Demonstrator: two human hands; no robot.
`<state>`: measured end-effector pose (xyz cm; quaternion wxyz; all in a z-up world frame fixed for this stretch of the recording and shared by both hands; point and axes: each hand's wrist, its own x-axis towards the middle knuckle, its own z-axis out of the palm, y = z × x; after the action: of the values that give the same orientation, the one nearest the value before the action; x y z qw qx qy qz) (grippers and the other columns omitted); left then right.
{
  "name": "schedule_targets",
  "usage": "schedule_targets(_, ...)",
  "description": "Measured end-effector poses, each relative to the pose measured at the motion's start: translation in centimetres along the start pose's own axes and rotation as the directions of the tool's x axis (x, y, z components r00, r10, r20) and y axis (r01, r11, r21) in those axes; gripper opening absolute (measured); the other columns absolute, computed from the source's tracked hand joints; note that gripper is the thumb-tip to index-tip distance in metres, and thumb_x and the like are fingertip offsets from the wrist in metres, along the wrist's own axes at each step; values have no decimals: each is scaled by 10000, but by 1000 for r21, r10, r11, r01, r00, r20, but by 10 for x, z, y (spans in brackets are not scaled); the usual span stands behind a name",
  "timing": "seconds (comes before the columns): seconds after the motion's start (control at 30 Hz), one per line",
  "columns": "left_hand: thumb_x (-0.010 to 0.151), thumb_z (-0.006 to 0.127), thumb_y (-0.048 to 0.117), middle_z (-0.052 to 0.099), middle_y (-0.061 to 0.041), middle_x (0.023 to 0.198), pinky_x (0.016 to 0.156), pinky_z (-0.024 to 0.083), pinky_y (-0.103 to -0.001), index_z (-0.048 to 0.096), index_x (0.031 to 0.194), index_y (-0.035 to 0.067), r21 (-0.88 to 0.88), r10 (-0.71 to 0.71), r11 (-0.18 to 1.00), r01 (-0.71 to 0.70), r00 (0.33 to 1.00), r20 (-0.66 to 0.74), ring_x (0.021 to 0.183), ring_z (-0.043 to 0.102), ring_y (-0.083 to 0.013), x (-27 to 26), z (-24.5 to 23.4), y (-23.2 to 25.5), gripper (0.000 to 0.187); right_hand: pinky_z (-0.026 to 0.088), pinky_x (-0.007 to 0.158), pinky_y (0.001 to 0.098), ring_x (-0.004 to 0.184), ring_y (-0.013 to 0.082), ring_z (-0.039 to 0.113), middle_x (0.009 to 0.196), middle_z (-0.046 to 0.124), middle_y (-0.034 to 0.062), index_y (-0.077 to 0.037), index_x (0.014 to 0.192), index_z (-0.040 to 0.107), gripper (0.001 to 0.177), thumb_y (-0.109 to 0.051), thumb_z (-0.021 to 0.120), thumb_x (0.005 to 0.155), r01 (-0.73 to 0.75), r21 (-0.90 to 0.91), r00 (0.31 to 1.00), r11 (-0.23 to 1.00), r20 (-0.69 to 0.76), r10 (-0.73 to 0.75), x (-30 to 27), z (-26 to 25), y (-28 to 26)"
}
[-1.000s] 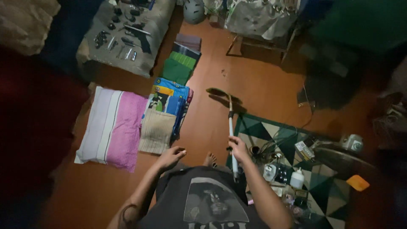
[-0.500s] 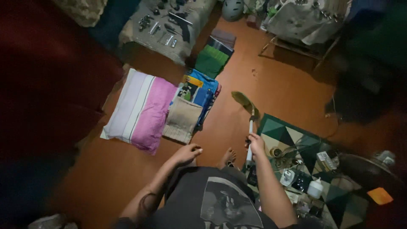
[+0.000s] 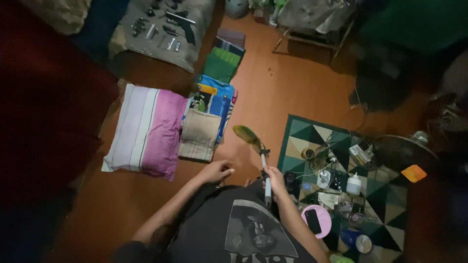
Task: The person is assembling a broom by connecting the handle segments and attaching the brush head.
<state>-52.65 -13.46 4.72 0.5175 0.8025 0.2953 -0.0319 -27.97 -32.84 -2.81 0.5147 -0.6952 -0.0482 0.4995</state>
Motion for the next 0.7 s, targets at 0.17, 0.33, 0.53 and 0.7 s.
schedule_targets(0.17,893,693,454,732,-176,1214,917,567,-415,597,1372,67,-15,180,984,-180,983,22,1122,711,-300,-35,17,57,623,498,533,332,615,175,627,788,646,64,-53,1059,692,276,-319,634,1015,186,35,982,982,34,-187,35,3,-9)
schedule_targets(0.33,803,798,508,523,-304,1435,1008,401,-561,406,1497,-9,187,563,826,-532,763,-318,1290,496,-500,-95,43,147,950,519,572,338,691,167,638,824,632,25,-111,1112,608,342,-436,578,1011,31,-152,999,988,18,-29,-55,40,-84)
schedule_targets(0.53,1135,565,368,713,-187,1320,1191,473,-478,703,1180,24,-64,475,765,-641,628,-616,1378,611,-385,-163,91,156,374,518,810,318,954,171,644,1124,654,66,-22,1332,584,408,-335,531,1075,304,13,853,953,442,-278,-117,17,-22)
schedule_targets(0.7,1140,458,383,720,-161,1174,1056,505,-394,669,1038,-13,-325,226,739,-590,672,-706,1121,686,-261,-223,93,194,461,521,955,317,1078,177,629,1234,665,66,-43,1447,530,517,-281,621,997,502,10,743,865,508,-436,-193,48,0)
